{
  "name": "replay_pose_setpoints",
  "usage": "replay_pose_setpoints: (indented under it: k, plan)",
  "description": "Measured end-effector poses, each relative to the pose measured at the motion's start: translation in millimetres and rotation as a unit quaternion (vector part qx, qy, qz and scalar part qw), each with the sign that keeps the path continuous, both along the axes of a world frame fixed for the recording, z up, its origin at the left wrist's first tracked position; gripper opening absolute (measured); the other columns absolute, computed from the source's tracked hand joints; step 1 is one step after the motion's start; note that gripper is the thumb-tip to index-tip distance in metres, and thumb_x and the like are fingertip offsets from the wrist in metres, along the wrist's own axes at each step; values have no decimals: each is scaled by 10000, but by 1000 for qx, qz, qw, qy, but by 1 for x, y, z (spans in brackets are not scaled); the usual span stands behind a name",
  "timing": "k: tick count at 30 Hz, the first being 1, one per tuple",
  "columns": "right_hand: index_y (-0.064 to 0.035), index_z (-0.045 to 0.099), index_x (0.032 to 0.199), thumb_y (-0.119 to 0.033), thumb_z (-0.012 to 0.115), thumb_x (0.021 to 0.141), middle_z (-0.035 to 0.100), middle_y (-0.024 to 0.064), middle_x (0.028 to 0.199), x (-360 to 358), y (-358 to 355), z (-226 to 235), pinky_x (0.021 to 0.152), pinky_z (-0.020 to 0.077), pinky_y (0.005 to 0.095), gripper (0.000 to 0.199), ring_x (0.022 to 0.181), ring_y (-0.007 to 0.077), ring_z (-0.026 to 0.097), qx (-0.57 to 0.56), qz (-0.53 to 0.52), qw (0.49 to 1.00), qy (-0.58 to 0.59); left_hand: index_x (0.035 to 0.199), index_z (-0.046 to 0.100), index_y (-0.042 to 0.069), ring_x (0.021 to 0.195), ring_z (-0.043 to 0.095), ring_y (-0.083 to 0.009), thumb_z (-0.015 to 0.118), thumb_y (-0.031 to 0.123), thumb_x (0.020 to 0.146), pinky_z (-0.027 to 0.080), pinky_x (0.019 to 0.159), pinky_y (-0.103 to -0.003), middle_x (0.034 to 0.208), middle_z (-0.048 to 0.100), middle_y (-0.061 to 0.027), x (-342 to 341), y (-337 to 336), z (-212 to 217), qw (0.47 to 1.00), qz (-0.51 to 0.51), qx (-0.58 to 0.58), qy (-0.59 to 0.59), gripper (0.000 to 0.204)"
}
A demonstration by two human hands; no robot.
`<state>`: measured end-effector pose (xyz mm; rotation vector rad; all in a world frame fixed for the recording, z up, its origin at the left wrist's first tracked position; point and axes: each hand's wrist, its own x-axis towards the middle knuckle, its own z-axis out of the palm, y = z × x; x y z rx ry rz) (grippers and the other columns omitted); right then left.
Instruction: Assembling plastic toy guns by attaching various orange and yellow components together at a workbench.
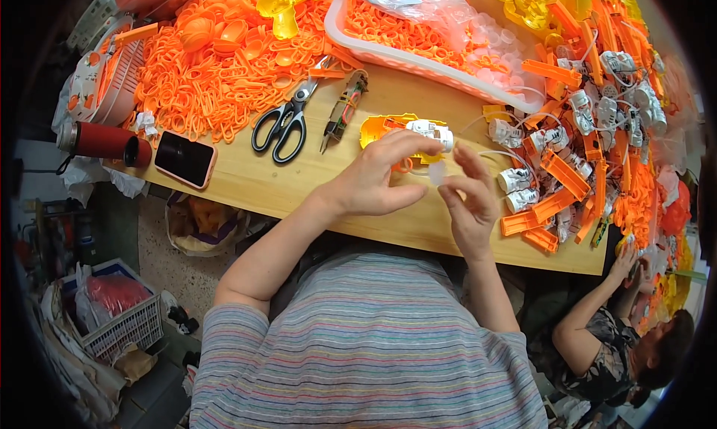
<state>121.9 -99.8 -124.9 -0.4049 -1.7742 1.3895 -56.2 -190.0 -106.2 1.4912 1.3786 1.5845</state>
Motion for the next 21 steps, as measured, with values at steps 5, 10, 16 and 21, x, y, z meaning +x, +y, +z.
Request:
replay_pose_setpoints:
  k: [5, 10, 16, 21]
  plan:
    - [-133, 724, 972, 3, 770, 718, 524, 176, 1348, 2, 7, 15, 1019, 419, 429, 292, 1230, 361, 508, 385, -17, 917, -100, 1073, 662, 44, 1041, 603, -244, 742, 124, 765, 431, 945, -387, 1073, 653, -99, -16, 0, 0, 979, -108, -4, 175, 328]
    - [-67, 715, 967, 3, 750, 746, 554, 155, 1255, 1, -5, 13, 972, 451, 396, 235, 1168, 334, 535, 253, -38, 959, -121, 984, 663, 67, 1011, 599, -271, 774, 136, 738, 419, 920, -397, 997, 640, -86, -7, -1, -1, 965, -1, 39, 258, 279]
    - [-12, 700, 939, -25, 716, 836, 593, 93, 945, -2, -16, -3, 733, 484, 272, 106, 832, 162, 583, 37, -63, 989, -130, 903, 595, 75, 975, 599, -280, 757, 64, 688, 421, 880, -410, 934, 616, -85, 8, 2, -13, 945, 55, 68, 315, 269]
    - [3, 691, 868, -29, 733, 829, 597, 24, 815, -6, -18, -2, 630, 434, 218, 65, 718, 82, 535, -100, -53, 986, -125, 832, 550, 86, 974, 581, -266, 710, 79, 708, 388, 907, -432, 872, 581, -70, 18, 2, -18, 938, 95, 82, 324, 202]
